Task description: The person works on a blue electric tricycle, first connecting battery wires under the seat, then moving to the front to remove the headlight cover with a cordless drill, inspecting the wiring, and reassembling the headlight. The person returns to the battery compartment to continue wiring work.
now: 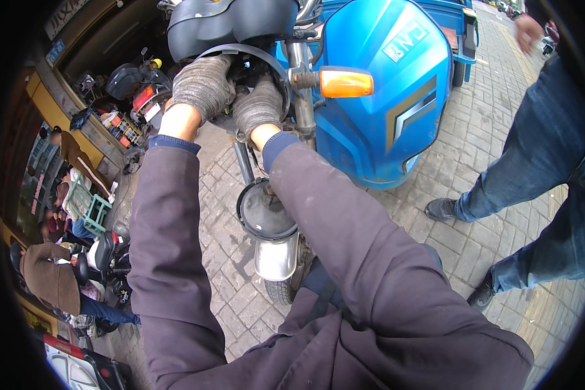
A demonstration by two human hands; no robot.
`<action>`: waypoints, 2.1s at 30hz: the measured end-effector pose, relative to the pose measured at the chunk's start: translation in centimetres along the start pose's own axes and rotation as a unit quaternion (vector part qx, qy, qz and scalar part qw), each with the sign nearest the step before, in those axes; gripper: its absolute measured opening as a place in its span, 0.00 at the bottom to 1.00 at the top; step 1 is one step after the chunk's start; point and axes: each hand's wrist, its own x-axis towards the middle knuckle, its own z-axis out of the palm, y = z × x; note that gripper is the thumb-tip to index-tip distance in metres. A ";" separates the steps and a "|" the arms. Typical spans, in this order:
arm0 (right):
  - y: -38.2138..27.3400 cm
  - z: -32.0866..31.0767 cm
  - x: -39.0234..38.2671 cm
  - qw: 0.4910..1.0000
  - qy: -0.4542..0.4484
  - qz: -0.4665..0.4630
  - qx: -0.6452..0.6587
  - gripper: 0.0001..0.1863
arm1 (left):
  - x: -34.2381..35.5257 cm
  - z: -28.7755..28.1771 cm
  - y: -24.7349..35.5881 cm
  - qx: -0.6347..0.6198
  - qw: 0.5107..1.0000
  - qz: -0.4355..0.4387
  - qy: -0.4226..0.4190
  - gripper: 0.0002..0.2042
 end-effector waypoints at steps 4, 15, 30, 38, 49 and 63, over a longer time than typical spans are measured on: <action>0.3 0.6 1.0 0.996 0.057 -0.061 0.008 0.27 | 0.1 0.4 -0.3 -0.013 1.000 -0.010 0.004 0.22; 1.3 0.5 2.0 0.990 0.001 -0.129 -0.058 0.24 | 0.0 0.8 -0.2 -0.024 0.999 0.001 0.033 0.21; 1.1 -1.1 0.1 0.992 -0.062 -0.083 -0.076 0.19 | -0.5 1.2 0.0 0.020 0.999 0.026 0.034 0.19; 1.7 -0.4 2.1 0.983 -0.161 -0.008 0.091 0.21 | -0.9 1.5 0.8 0.071 0.997 0.017 0.039 0.19; 1.6 1.5 2.9 0.994 -0.064 -0.076 -0.053 0.20 | -0.8 1.6 0.6 0.080 0.996 0.000 0.031 0.21; 0.6 -1.4 -1.0 0.965 0.005 -0.189 -0.179 0.27 | -0.7 2.2 -0.5 0.023 0.999 0.000 0.042 0.22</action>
